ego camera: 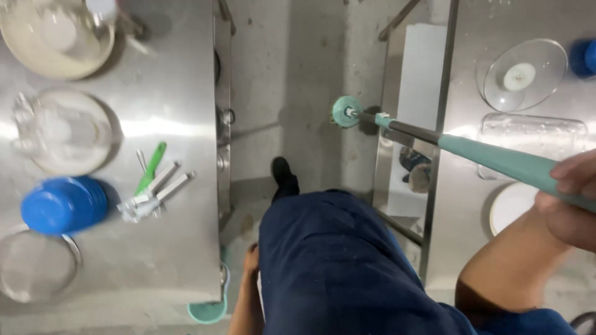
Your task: The person mops a concrete floor in a commercial kitchen using a spin mop and bucket. They wring the mop in the bucket, then clean the floor around stainless steel tables, a cardboard box, and a blue plastic chair.
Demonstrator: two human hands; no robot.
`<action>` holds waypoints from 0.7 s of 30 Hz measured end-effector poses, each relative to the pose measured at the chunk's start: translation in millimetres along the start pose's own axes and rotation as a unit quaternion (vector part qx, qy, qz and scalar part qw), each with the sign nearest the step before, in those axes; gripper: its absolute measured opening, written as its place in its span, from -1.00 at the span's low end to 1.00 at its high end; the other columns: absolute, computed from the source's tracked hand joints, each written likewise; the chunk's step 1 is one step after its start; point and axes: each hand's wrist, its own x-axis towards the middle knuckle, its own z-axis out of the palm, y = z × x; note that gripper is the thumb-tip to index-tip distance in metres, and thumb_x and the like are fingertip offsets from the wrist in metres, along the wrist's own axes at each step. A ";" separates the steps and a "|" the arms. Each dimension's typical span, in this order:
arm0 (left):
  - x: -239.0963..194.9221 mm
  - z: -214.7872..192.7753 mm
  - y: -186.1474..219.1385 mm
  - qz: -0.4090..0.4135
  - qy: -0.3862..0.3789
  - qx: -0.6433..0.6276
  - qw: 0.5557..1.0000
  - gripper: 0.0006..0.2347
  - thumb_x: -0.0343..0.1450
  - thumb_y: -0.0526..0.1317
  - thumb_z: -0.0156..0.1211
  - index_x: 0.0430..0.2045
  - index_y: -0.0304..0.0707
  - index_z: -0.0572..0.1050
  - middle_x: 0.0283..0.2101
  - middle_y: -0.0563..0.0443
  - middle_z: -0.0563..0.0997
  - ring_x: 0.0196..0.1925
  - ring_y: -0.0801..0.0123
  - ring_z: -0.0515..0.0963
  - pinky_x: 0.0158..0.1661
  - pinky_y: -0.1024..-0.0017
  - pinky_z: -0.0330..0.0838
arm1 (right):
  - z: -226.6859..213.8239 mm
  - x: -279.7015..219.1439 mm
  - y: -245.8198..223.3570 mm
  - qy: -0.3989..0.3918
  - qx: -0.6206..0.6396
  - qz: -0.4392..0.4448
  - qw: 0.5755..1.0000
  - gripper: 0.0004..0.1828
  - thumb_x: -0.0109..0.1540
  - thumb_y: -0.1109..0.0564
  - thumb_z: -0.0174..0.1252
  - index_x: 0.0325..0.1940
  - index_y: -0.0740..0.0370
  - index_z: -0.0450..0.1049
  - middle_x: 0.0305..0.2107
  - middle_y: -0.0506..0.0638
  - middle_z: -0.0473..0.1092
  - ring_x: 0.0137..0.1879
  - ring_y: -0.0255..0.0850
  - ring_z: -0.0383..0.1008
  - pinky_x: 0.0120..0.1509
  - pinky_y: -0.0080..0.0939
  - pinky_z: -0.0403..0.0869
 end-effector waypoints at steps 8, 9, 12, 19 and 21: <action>93.7 4.4 330.8 0.053 -0.033 -0.136 0.989 -0.69 0.54 -0.08 0.16 0.05 -0.32 0.49 -0.14 -0.04 0.60 -0.20 0.38 0.56 -0.20 0.40 0.43 | -56.3 -58.2 47.2 0.111 -0.033 0.126 0.985 -0.89 0.06 0.09 0.13 -0.42 0.07 0.32 -0.50 -0.14 0.37 -0.34 -0.29 0.44 -0.27 -0.24 0.50; 93.2 6.4 367.5 0.069 -0.035 -0.127 0.989 -0.69 0.53 -0.06 0.15 0.04 -0.28 0.49 -0.14 0.00 0.62 -0.21 0.42 0.58 -0.19 0.43 0.45 | -52.1 -52.7 54.6 0.117 -0.032 0.160 0.980 -0.95 0.15 0.11 0.10 -0.40 0.03 0.37 -0.48 -0.14 0.38 -0.37 -0.29 0.44 -0.24 -0.26 0.47; 122.4 19.6 435.7 0.096 -0.036 -0.112 0.988 -0.69 0.50 -0.05 0.14 0.02 -0.23 0.49 -0.14 0.04 0.63 -0.21 0.46 0.61 -0.18 0.46 0.48 | -4.8 40.0 76.4 0.036 -0.002 0.176 0.984 -0.93 0.20 0.04 0.08 -0.39 -0.05 0.38 -0.51 -0.20 0.38 -0.43 -0.35 0.45 -0.25 -0.28 0.47; 244.5 38.2 396.2 0.090 -0.048 -0.153 0.983 -0.70 0.53 -0.07 0.13 0.04 -0.28 0.46 -0.13 -0.02 0.60 -0.18 0.41 0.59 -0.17 0.38 0.48 | 78.6 205.3 188.1 -0.104 0.175 0.112 0.973 -0.74 0.26 -0.06 0.15 -0.27 0.07 0.25 -0.53 -0.19 0.47 -0.47 -0.32 0.55 -0.28 -0.15 0.62; 245.9 42.9 393.4 0.019 -0.019 -0.077 0.997 -0.66 0.52 -0.04 0.11 0.02 -0.32 0.47 -0.17 -0.06 0.63 -0.25 0.34 0.59 -0.28 0.35 0.45 | 84.8 243.3 217.9 -0.125 0.195 0.119 0.965 -0.75 0.27 -0.04 0.14 -0.25 0.07 0.23 -0.54 -0.16 0.46 -0.52 -0.32 0.56 -0.32 -0.15 0.62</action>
